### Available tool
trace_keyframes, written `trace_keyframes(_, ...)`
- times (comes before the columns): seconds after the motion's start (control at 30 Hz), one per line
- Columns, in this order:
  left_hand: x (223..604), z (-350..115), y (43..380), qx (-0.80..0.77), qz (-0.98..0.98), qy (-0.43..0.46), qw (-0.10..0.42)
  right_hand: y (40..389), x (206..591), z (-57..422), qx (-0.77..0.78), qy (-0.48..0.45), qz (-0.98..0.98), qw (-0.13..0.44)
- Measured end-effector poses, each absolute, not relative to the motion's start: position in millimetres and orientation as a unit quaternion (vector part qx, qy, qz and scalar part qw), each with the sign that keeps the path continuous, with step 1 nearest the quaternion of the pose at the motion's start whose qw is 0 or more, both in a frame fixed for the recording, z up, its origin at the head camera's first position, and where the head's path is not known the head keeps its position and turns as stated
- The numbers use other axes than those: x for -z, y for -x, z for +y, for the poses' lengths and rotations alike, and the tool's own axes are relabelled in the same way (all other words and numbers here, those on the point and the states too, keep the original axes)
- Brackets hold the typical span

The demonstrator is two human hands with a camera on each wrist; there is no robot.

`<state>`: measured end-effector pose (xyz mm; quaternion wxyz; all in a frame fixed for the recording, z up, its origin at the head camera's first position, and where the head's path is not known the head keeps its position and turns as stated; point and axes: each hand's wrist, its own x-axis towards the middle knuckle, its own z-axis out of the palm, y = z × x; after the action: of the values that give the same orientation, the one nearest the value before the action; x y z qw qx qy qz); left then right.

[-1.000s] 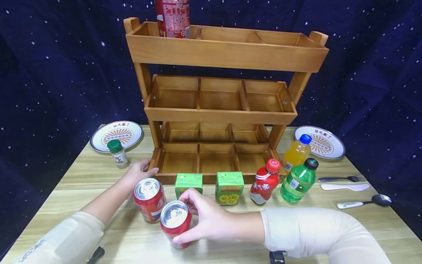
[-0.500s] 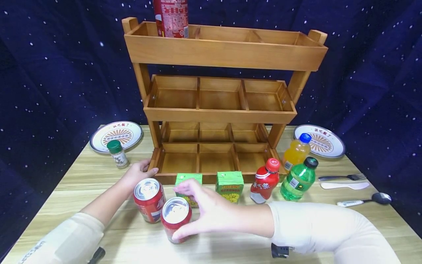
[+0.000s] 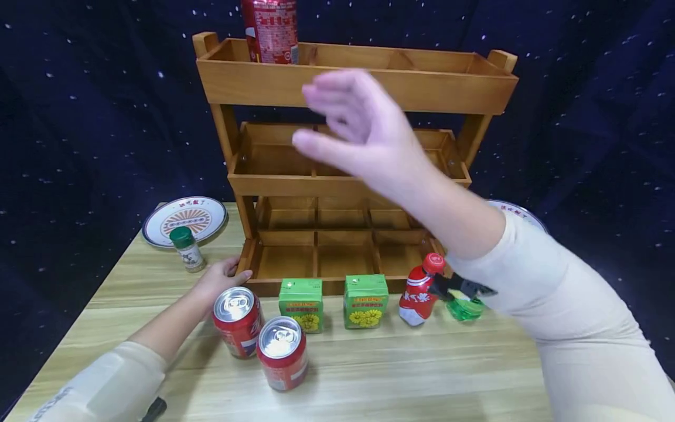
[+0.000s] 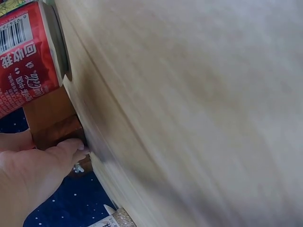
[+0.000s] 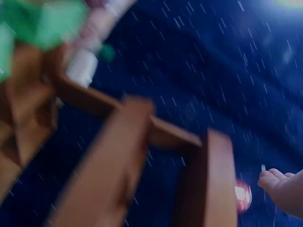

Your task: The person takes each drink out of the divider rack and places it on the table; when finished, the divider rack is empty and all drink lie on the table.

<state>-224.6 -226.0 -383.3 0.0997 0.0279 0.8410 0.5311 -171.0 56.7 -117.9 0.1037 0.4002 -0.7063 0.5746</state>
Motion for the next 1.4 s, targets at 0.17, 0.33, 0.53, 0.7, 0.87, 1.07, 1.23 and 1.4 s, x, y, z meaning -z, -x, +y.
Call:
trace_keyframes(0.17, 383, -229, 225, -0.527, 0.844, -0.029, 0.093, 217, 71, 48, -0.601, -0.317, -0.717, 0.153)
trace_keyframes(0.33, 385, -234, 222, -0.514, 0.854, -0.032, 0.078, 253, 51, 28, -0.527, -0.258, -0.796, 0.147)
trace_keyframes(0.53, 381, -233, 219, -0.505, 0.860, -0.029, 0.074, 289, 47, 3, -0.444, -0.215, -0.859, 0.139)
trace_keyframes(0.7, 380, -232, 220, -0.479, 0.875, -0.032, 0.066, 308, 47, -14, -0.429, -0.193, -0.875, 0.117)
trace_keyframes(0.87, 382, -230, 223, -0.473, 0.878, -0.025, 0.072, 314, 46, -22, -0.422, -0.186, -0.881, 0.101)
trace_keyframes(1.07, 384, -226, 224, -0.494, 0.864, -0.009, 0.093, 312, 46, -27, -0.434, -0.151, -0.881, 0.111)
trace_keyframes(1.23, 383, -224, 224, -0.486, 0.869, -0.001, 0.098, 306, 47, -17, -0.497, -0.132, -0.847, 0.131)
trace_keyframes(1.4, 382, -220, 225, -0.476, 0.874, -0.009, 0.093, 304, 37, 2, -0.571, -0.125, -0.796, 0.155)
